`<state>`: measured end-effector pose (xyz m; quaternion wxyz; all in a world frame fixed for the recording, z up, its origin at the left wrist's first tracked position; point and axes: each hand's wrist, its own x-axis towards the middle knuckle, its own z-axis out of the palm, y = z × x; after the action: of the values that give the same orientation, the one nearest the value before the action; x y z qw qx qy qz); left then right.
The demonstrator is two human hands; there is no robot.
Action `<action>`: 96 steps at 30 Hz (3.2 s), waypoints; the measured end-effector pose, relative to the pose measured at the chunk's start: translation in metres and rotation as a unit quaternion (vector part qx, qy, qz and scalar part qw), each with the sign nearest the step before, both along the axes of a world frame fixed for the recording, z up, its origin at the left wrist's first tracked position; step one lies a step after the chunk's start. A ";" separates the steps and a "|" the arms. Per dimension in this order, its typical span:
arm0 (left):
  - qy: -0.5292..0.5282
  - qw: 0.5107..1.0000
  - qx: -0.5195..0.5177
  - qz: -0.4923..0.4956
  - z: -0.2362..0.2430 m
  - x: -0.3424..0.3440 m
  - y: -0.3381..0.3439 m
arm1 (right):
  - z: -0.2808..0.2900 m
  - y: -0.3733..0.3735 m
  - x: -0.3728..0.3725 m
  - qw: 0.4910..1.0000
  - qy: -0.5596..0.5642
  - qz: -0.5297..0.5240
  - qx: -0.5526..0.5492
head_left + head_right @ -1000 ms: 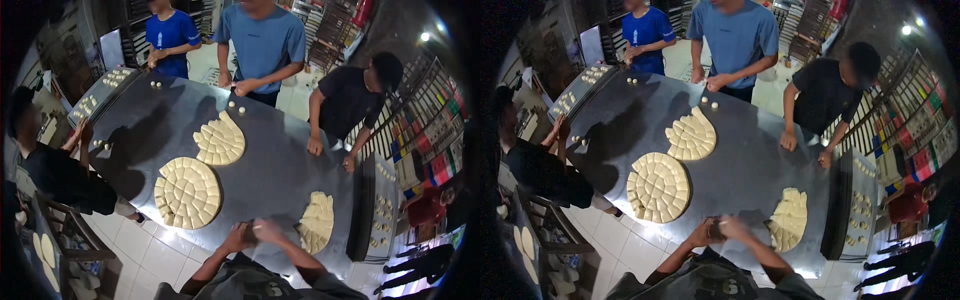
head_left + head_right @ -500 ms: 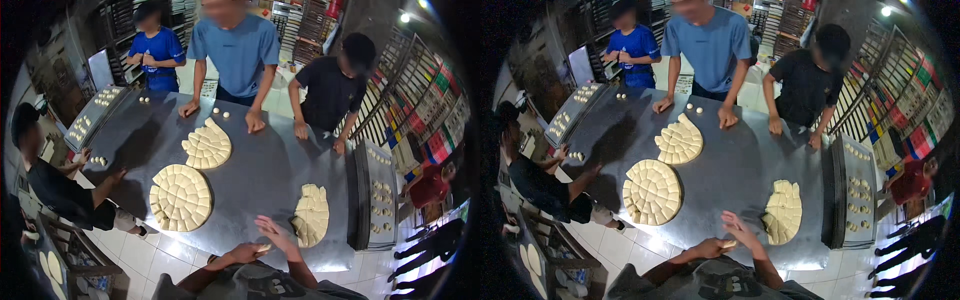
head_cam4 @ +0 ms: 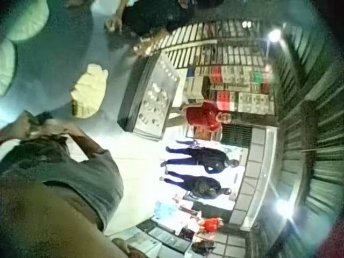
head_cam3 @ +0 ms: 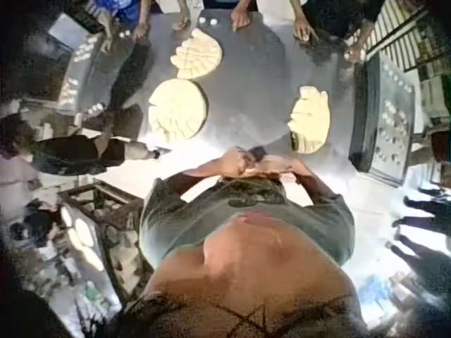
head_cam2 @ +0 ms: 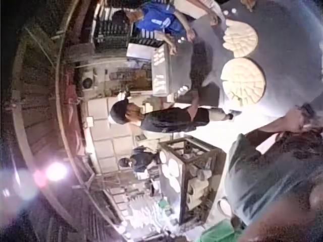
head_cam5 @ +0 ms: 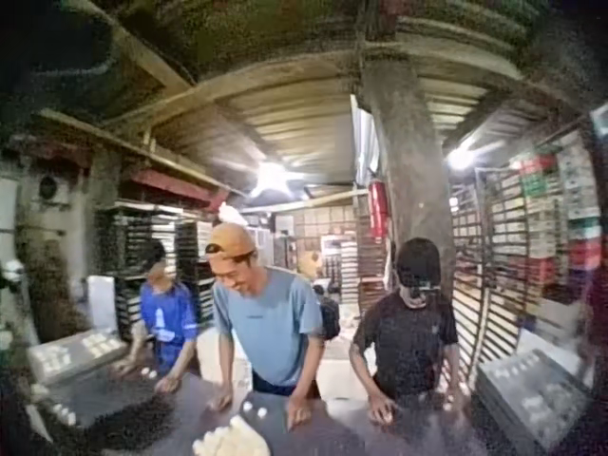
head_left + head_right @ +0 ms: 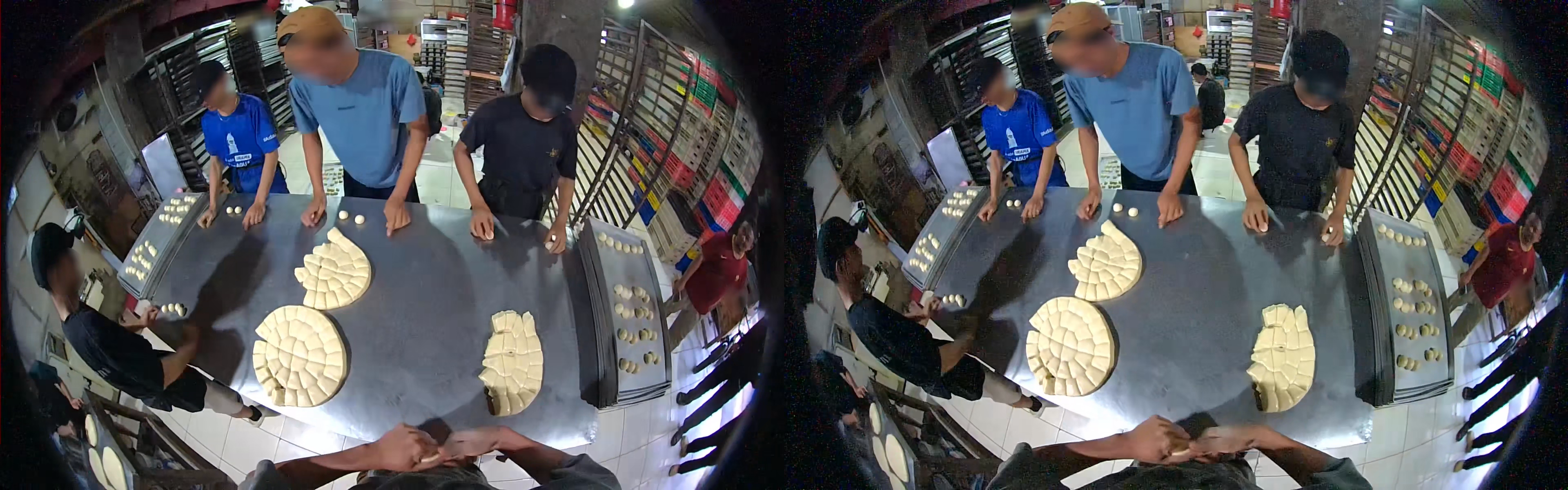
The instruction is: Roll and shape dough balls on a production table in a bakery environment.
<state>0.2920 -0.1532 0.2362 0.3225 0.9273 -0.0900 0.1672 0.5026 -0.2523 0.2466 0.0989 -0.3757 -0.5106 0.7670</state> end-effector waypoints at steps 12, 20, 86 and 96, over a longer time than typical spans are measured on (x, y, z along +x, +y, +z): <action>0.055 0.900 0.159 0.401 -0.158 -0.059 0.037 | -0.206 -0.097 -0.002 0.520 -0.682 -0.115 0.501; 0.076 0.868 -0.003 0.491 -0.176 0.018 0.045 | -0.187 -0.021 -0.031 0.615 -0.514 -0.369 0.470; -0.069 0.952 -0.059 0.291 -0.112 -0.008 0.067 | -0.134 0.023 -0.071 0.644 -0.322 -0.615 0.322; 0.082 0.956 -0.222 0.174 -0.050 0.063 0.043 | -0.168 -0.011 -0.040 0.232 -0.514 -0.815 0.131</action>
<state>0.3545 -0.1097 0.1866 0.4928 0.8440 0.1391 0.1596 0.4624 -0.2634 0.0786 0.4350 -0.8848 0.0362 -0.1630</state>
